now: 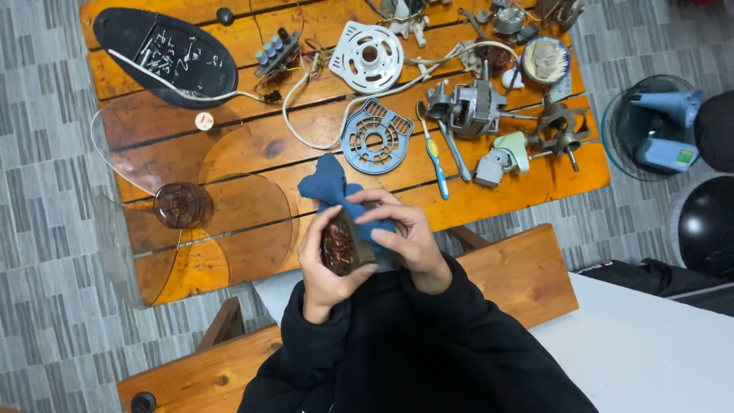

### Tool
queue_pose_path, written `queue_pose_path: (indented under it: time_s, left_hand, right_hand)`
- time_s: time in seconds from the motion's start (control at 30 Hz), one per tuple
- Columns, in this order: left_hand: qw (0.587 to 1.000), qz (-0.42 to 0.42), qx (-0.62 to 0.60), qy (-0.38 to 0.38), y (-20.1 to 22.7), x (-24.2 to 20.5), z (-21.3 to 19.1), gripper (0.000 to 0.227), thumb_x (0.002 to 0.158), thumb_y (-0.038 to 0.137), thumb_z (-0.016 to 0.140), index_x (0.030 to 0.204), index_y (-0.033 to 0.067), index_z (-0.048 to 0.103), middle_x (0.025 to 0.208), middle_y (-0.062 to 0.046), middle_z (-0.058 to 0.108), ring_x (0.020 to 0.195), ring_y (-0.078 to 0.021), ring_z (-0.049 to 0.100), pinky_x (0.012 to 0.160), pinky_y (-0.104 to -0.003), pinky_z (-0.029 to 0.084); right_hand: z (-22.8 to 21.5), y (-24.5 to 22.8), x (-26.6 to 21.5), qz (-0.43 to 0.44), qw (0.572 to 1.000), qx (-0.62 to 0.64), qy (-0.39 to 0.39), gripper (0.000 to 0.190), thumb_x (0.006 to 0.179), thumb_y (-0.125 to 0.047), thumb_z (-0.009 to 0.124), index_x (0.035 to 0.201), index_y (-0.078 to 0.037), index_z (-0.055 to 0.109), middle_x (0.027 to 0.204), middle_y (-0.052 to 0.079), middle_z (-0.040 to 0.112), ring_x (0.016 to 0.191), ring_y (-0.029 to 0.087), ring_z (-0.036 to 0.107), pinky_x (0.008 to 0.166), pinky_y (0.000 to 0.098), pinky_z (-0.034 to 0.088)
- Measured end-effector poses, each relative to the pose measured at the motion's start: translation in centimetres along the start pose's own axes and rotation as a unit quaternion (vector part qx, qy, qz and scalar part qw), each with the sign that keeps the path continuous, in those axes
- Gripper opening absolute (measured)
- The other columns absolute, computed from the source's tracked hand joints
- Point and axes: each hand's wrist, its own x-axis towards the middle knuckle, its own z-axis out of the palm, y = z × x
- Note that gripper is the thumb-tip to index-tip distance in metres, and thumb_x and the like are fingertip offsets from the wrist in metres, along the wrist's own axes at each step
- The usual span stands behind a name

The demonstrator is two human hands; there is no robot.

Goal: Clean a fan motor stator using a cloth and a brush

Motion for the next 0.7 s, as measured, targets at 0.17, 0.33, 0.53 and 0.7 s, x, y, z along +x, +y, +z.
queue_pose_path:
  time_s: [0.17,0.33,0.53,0.7]
  left_hand:
    - [0.999,0.025,0.022,-0.007,0.2,-0.1,0.1,0.093,0.055,0.048,0.096,0.125,-0.0033,0.061,0.111,-0.022,0.066,0.1,-0.039,0.069,0.092,-0.05,0.053]
    - [0.999,0.03,0.0,-0.019,0.5,-0.1,0.1,0.095,0.053,0.053,0.096,0.123,-0.004,0.063,0.11,-0.022,0.068,0.101,-0.0389,0.07,0.093,-0.05,0.054]
    - [1.0,0.018,-0.007,-0.018,0.0,-0.2,-0.7,0.097,0.057,0.059,0.091,0.126,-0.0024,0.063,0.11,-0.021,0.067,0.098,-0.0329,0.068,0.089,-0.048,0.053]
    - [1.0,0.018,-0.024,-0.004,0.3,0.3,0.1,0.094,0.057,0.057,0.091,0.125,-0.0024,0.064,0.108,-0.02,0.068,0.095,-0.0306,0.069,0.086,-0.046,0.054]
  right_hand:
    - [-1.2,-0.5,-0.5,-0.047,0.998,-0.029,-0.038,0.028,0.089,-0.025,0.074,0.095,0.002,0.076,0.12,0.028,0.068,0.125,0.044,0.061,0.109,0.0529,0.043]
    - [-0.8,0.6,0.2,-0.075,0.993,-0.085,-0.021,0.031,0.096,-0.025,0.067,0.097,0.004,0.076,0.113,0.028,0.073,0.115,0.043,0.068,0.1,0.0512,0.051]
    - [0.2,0.2,0.3,-0.157,0.98,-0.125,0.0,0.021,0.094,-0.015,0.071,0.097,0.006,0.075,0.107,0.024,0.077,0.109,0.044,0.073,0.092,0.0514,0.057]
    - [0.2,1.6,0.9,-0.149,0.979,-0.129,0.053,0.023,0.095,-0.013,0.069,0.098,0.01,0.074,0.102,0.026,0.077,0.105,0.045,0.073,0.089,0.0537,0.058]
